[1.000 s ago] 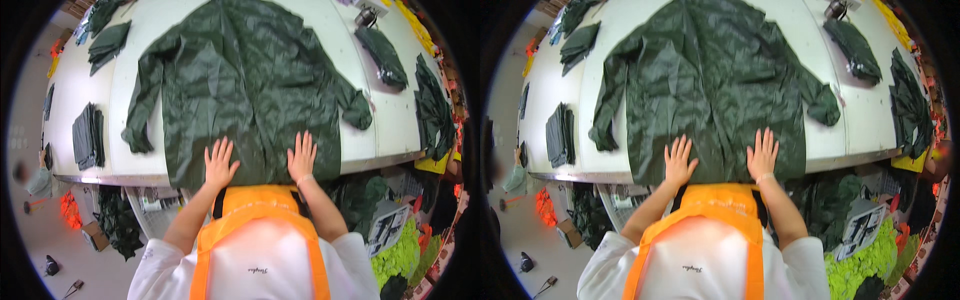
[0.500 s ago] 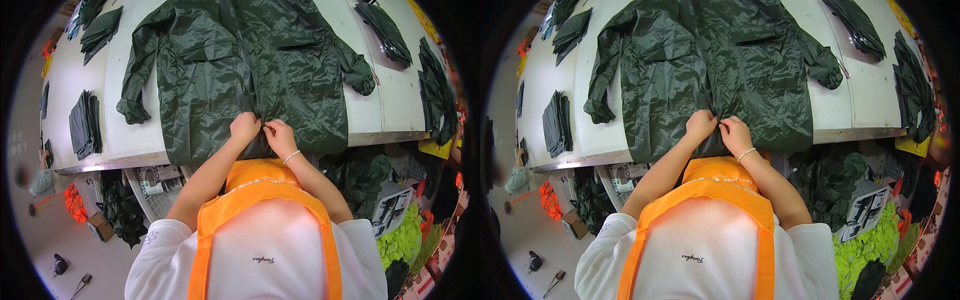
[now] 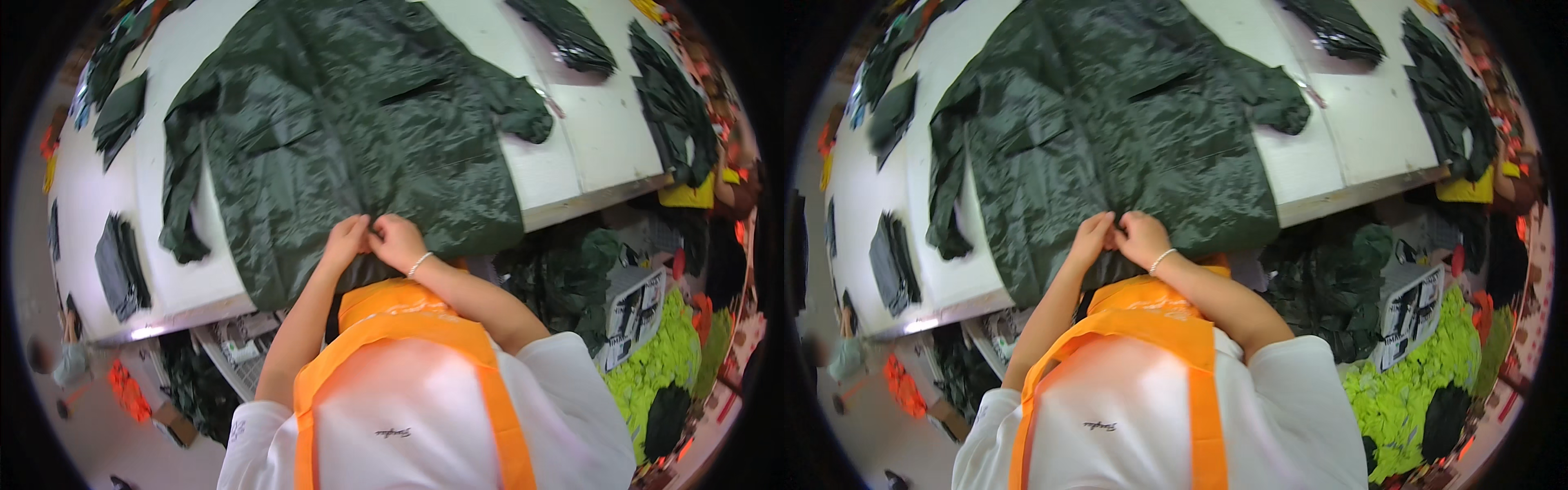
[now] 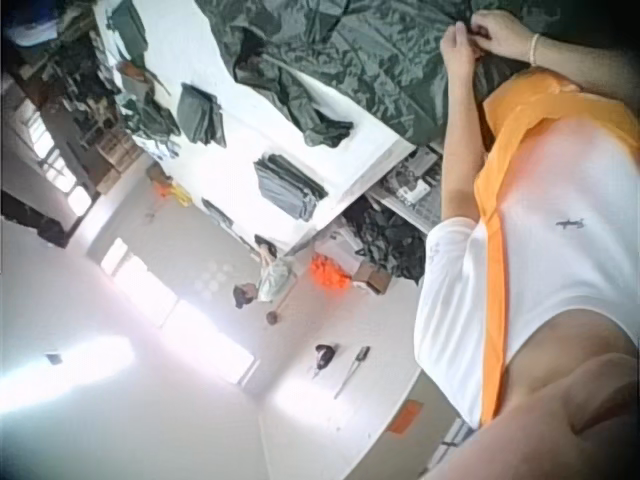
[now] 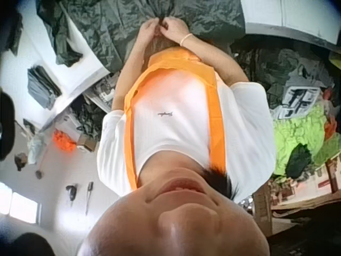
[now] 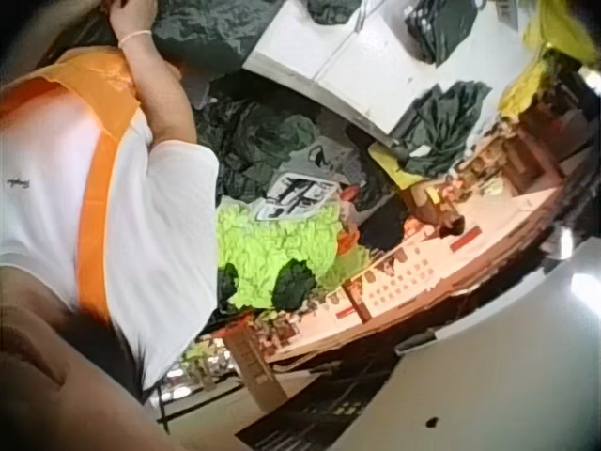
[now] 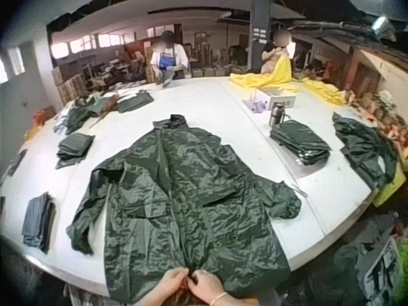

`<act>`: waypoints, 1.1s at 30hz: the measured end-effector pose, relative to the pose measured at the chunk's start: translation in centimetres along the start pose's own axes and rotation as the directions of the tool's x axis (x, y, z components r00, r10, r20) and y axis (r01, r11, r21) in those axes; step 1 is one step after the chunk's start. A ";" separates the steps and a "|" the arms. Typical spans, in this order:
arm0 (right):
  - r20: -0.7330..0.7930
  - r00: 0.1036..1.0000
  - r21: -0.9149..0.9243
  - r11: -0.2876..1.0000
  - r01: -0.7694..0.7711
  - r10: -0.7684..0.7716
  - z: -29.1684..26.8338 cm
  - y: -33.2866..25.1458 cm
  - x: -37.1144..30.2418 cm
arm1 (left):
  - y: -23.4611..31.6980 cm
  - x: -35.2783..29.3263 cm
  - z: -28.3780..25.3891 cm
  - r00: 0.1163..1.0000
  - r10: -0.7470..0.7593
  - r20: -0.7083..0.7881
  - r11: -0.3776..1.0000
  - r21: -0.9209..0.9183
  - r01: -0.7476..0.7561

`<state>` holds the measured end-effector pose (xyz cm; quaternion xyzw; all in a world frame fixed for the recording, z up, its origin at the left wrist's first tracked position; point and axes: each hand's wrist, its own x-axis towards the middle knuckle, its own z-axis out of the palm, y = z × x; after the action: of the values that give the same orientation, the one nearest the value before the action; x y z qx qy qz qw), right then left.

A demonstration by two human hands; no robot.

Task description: The person folds a dark green jacket on a white table, aligns the sleeves, and smooths the fabric. They then pick up another jacket from a nearby basket, unfold it, and begin folding it in the same manner.

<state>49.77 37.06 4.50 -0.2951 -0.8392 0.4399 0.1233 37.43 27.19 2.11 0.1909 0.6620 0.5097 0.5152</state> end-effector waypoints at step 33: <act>-0.644 0.765 -0.060 0.998 -0.019 -0.024 -41.1 36.9 20.9 | 4.2 -6.0 -6.5 0.704 0.601 -0.377 0.226 0.926 0.303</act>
<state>66.59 93.25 -2.54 -0.4307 -0.7598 0.2853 0.3948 32.94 21.13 8.35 0.3308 0.9390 0.0722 -0.0605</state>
